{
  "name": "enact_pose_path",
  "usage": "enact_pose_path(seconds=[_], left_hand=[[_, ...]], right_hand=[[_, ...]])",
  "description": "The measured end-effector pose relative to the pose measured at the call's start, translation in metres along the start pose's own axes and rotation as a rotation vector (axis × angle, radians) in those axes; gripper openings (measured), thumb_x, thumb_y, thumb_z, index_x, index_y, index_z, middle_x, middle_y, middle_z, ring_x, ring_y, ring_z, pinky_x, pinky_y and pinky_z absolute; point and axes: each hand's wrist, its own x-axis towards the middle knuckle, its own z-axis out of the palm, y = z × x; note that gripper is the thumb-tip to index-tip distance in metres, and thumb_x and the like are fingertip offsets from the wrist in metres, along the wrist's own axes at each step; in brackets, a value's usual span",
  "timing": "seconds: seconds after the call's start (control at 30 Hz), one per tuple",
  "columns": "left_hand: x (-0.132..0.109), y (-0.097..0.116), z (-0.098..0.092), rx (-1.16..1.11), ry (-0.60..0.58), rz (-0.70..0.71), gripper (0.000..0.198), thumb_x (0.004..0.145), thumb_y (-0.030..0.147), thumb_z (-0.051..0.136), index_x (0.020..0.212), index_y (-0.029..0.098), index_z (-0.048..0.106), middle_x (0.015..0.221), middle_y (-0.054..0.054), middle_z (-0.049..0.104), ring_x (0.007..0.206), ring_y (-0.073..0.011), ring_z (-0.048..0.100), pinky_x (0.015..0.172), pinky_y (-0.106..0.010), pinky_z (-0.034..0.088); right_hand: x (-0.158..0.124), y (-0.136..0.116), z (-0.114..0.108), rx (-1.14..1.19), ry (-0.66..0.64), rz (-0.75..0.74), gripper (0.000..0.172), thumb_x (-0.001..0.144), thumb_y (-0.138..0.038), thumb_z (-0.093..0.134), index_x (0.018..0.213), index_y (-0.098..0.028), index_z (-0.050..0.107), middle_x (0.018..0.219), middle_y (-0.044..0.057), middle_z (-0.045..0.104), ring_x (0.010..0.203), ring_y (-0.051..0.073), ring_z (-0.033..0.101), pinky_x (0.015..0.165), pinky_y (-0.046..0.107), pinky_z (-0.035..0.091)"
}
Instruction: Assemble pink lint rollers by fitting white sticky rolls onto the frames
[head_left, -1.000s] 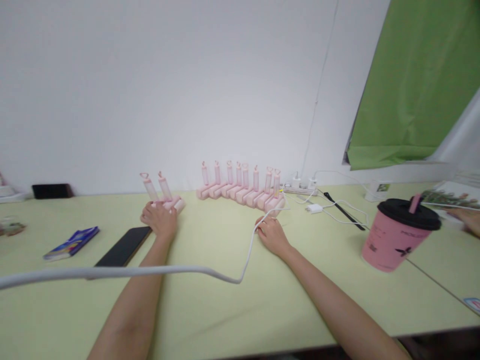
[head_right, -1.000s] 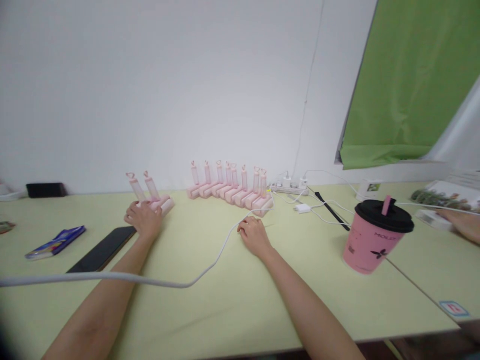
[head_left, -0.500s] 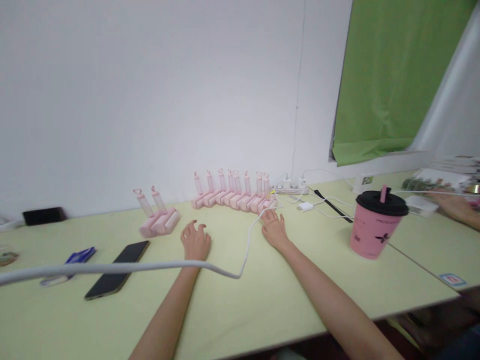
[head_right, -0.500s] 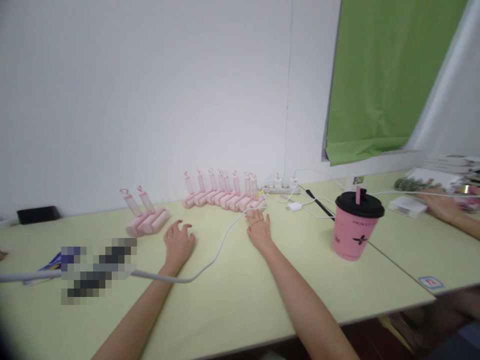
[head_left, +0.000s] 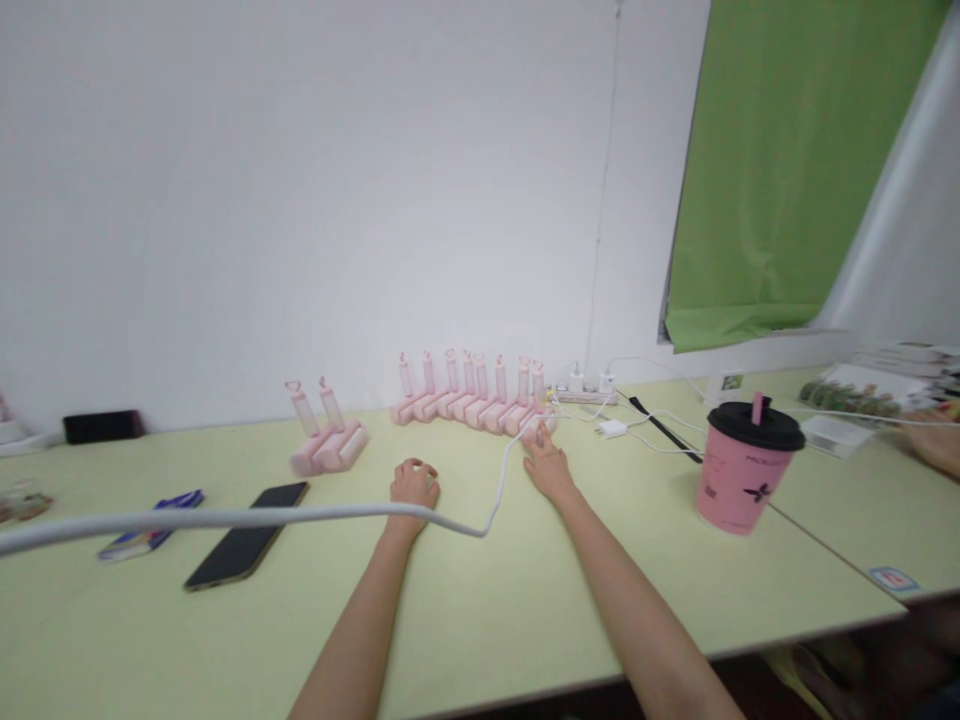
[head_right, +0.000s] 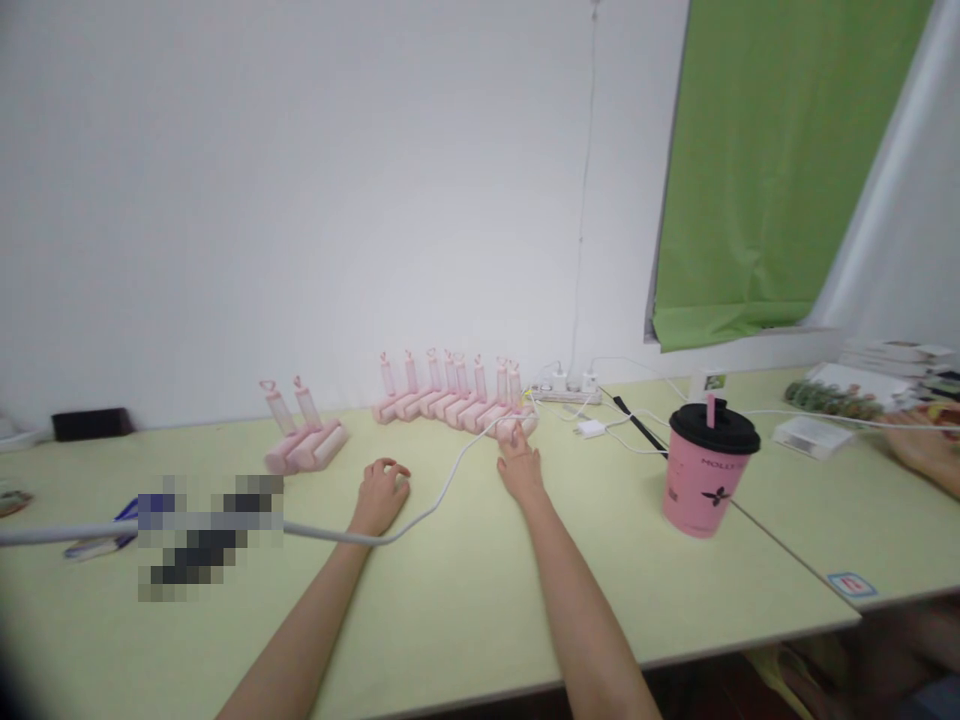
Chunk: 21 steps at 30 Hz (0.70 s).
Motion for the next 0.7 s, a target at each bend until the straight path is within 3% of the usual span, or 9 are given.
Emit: enact_pose_path(seconds=[0.1,0.2,0.27,0.33,0.5,0.57,0.7], left_hand=[[0.002,-0.004,0.003,-0.041,-0.018,-0.008,0.025,0.078,0.026,0.047,0.097,0.019,0.062,0.108,-0.011,0.050,0.106,-0.0248,0.043,0.085,-0.035,0.041],[0.004,-0.005,0.005,-0.060,-0.031,-0.008,0.025,0.078,0.026,0.046,0.097,0.019,0.061,0.107,-0.011,0.050,0.105,-0.0241,0.045,0.086,-0.036,0.040],[0.003,-0.004,0.006,-0.064,-0.040,-0.005,0.025,0.078,0.026,0.046,0.097,0.019,0.061,0.106,-0.010,0.051,0.104,-0.0240,0.045,0.087,-0.036,0.039],[0.002,-0.002,0.005,-0.067,-0.049,0.003,0.026,0.078,0.026,0.046,0.099,0.019,0.060,0.106,-0.010,0.052,0.104,-0.0241,0.045,0.087,-0.037,0.039],[-0.001,0.002,0.003,-0.078,-0.082,0.018,0.026,0.078,0.025,0.045,0.100,0.019,0.059,0.106,-0.010,0.052,0.103,-0.0241,0.045,0.088,-0.038,0.038],[-0.002,0.003,0.002,-0.081,-0.080,0.024,0.026,0.079,0.025,0.045,0.100,0.019,0.059,0.106,-0.011,0.052,0.104,-0.0245,0.045,0.088,-0.039,0.038],[-0.001,0.003,0.001,-0.084,-0.082,0.025,0.026,0.079,0.025,0.045,0.100,0.018,0.059,0.106,-0.011,0.052,0.104,-0.0246,0.045,0.088,-0.039,0.038]], right_hand=[[-0.006,-0.003,-0.004,0.008,0.005,-0.028,0.027,0.082,-0.021,0.047,0.104,-0.018,0.062,0.147,0.015,0.019,0.097,0.020,0.059,0.086,0.035,0.043],[-0.012,-0.012,-0.012,-0.017,0.039,-0.043,0.025,0.082,-0.017,0.045,0.099,-0.013,0.064,0.140,0.019,0.033,0.096,0.022,0.059,0.088,0.034,0.042],[-0.014,-0.020,-0.019,-0.051,0.078,-0.017,0.029,0.085,-0.017,0.041,0.106,-0.011,0.060,0.126,0.021,0.049,0.096,0.022,0.059,0.084,0.032,0.043],[-0.015,-0.029,-0.026,-0.075,0.068,0.012,0.029,0.088,-0.020,0.036,0.107,-0.014,0.058,0.103,0.016,0.062,0.083,0.020,0.061,0.073,0.031,0.045],[-0.018,-0.044,-0.036,-0.044,-0.013,-0.228,0.024,0.088,-0.022,0.040,0.091,-0.017,0.063,0.090,0.010,0.065,0.085,0.019,0.059,0.069,0.028,0.044],[-0.019,-0.046,-0.039,-0.021,-0.024,-0.352,0.023,0.088,-0.021,0.041,0.093,-0.019,0.064,0.092,0.009,0.065,0.091,0.020,0.057,0.076,0.030,0.044],[-0.014,-0.043,-0.048,-0.046,0.150,-0.413,0.027,0.085,-0.016,0.045,0.108,-0.017,0.059,0.121,0.011,0.054,0.118,0.024,0.042,0.091,0.039,0.037]])
